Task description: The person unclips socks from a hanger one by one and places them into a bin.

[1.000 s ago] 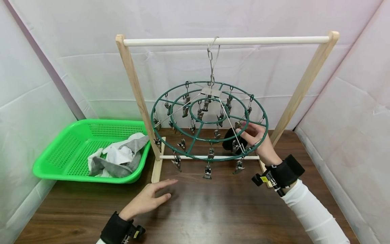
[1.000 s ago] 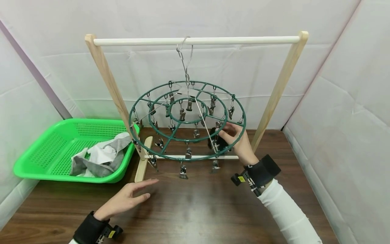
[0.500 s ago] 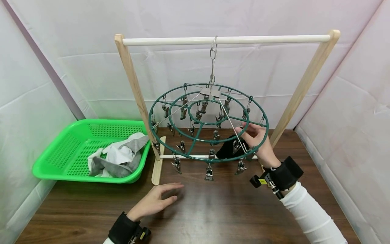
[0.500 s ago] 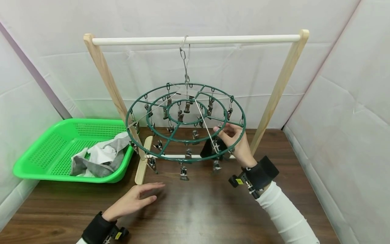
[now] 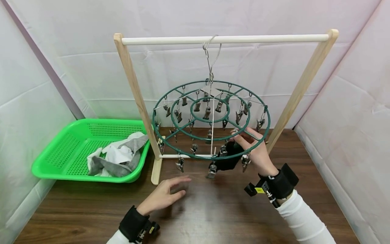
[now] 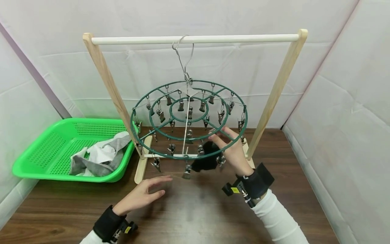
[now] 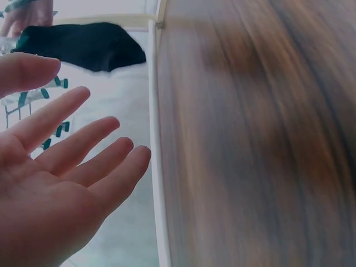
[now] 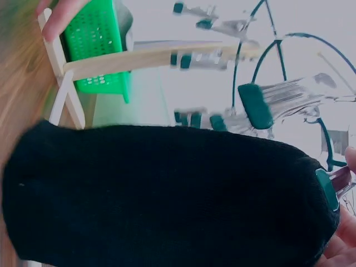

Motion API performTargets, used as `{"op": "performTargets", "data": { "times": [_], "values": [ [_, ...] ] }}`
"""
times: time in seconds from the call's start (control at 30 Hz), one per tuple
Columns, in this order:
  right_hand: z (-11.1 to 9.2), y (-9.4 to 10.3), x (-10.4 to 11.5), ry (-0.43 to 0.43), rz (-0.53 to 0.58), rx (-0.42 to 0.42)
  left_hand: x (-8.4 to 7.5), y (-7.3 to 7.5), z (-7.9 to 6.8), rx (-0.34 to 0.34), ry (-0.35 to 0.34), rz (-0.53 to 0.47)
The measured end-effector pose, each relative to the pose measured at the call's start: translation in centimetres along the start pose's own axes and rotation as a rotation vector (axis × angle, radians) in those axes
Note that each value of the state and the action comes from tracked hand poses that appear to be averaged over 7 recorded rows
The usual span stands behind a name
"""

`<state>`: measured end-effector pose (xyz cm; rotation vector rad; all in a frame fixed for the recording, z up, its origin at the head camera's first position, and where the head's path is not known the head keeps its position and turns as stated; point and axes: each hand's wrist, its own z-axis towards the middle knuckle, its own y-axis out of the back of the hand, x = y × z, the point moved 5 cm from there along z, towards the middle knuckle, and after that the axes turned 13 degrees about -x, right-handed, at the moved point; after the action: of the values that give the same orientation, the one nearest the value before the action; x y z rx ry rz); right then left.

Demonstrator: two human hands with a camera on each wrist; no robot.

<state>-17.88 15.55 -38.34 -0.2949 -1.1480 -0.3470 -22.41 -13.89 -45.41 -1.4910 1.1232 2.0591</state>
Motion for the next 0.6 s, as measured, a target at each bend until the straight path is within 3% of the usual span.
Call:
{"op": "performTargets", "data": {
  "times": [0.17,0.2,0.23,0.3,0.37,0.5,0.53,0.6],
  "values": [
    [-0.7,-1.5,1.1,0.010,-0.029,0.000,-0.8,-0.4,1.2,-0.050,-0.048,-0.008],
    [-1.3,-2.7,3.4,0.002,-0.053,0.006,-1.0,-0.5,1.4,-0.056,-0.057,-0.014],
    [-1.5,-3.0,3.4,0.015,-0.043,0.023,-1.2,-0.6,1.7,-0.064,-0.072,-0.012],
    [-1.8,-3.5,3.0,0.032,-0.019,0.051,-1.6,-0.8,2.2,-0.077,-0.091,-0.019],
    [-1.7,-3.3,-0.1,0.059,0.055,0.108,-2.1,-1.0,2.6,-0.086,-0.111,-0.021],
    [-2.1,-4.4,-0.4,0.029,0.079,0.146,-3.0,-1.5,3.4,-0.085,-0.107,-0.067],
    [-2.2,-4.7,-0.2,0.018,0.075,0.149,-3.2,-1.6,3.6,-0.082,-0.100,-0.078],
    [-2.8,-6.1,2.7,-0.037,0.027,0.127,-3.5,-1.9,4.0,-0.080,-0.092,-0.089]
  ]
}}
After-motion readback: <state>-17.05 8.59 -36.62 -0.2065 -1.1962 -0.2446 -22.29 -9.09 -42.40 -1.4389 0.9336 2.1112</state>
